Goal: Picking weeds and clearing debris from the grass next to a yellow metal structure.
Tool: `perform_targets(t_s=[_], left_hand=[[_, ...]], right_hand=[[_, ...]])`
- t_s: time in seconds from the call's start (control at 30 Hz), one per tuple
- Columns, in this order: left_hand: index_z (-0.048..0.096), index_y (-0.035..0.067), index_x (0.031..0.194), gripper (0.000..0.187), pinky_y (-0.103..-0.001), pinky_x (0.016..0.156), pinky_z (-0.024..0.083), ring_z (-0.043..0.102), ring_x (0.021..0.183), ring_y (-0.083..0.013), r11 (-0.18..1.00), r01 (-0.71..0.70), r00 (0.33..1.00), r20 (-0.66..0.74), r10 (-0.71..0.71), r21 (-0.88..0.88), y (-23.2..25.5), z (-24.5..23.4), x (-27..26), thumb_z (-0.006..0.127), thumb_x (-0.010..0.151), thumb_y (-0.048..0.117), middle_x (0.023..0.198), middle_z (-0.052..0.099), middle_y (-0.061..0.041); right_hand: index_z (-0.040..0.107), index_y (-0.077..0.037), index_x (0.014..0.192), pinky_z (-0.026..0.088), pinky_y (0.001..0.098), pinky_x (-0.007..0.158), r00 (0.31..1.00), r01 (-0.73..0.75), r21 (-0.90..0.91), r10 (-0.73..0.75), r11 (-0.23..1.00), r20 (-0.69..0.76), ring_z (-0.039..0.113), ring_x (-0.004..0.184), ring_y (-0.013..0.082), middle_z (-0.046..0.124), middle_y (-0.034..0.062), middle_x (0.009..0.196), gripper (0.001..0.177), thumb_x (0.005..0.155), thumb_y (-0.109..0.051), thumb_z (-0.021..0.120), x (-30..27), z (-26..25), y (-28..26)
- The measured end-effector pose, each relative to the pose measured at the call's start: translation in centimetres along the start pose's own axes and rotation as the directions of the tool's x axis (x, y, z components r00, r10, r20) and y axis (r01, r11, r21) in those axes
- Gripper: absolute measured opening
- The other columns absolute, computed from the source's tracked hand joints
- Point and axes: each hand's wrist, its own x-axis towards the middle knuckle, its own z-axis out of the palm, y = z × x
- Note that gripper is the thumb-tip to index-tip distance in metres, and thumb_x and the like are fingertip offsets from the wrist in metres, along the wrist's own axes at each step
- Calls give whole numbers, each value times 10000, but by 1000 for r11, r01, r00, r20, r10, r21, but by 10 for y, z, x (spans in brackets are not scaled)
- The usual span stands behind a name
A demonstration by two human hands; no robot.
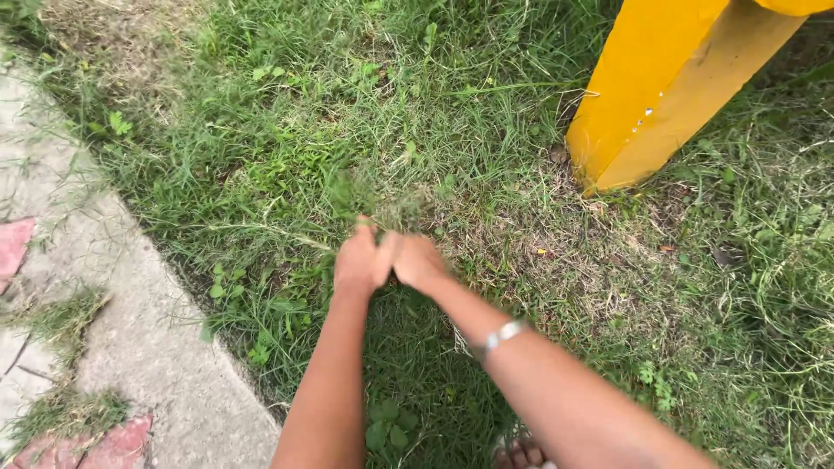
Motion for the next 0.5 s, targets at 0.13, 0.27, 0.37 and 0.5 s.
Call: perform_targets(t_s=[0.13, 0.27, 0.37, 0.5], left_hand=[[412, 23, 1496, 904, -496, 1052, 476, 627, 1212, -419, 998, -50, 996, -68, 52, 35, 9, 8, -4, 541, 838, 630, 1302, 639, -279], [331, -42, 1548, 999, -474, 1110, 447, 596, 1277, -424, 1000, 16, 1000, 4, -16, 3, -2, 19, 19, 529, 865, 660, 1372, 595, -321], [218, -50, 1571, 1091, -482, 1135, 398, 529, 1337, -420, 997, 70, 994, 76, -73, 44, 2, 31, 29, 533, 842, 698, 1448, 508, -312], [281, -94, 1539, 1138, -468, 1150, 394, 512, 1376, -396, 990, 129, 967, 213, -137, 47, 11, 26, 36, 453, 848, 794, 1489, 479, -309]], right_hand=[[707, 3, 1081, 513, 485, 956, 929, -355, 345, 369, 869, 27, 662, 1101, 413, 699, 247, 1168, 416, 976, -331, 482, 15, 31, 45], [716, 62, 1086, 539, 464, 867, 941, -333, 248, 337, 910, 26, 704, 1022, 397, 701, 284, 1132, 466, 990, -332, 488, 42, 60, 74], [660, -19, 972, 418, 440, 607, 890, -433, 628, 419, 647, 181, 558, 730, 288, 610, 150, 878, 364, 1014, -342, 499, 43, 72, 80], [402, -144, 773, 248, 317, 447, 749, -564, 826, 432, 18, 502, 231, 484, 128, 280, 3, 626, 308, 1032, -305, 362, 24, 50, 59]])
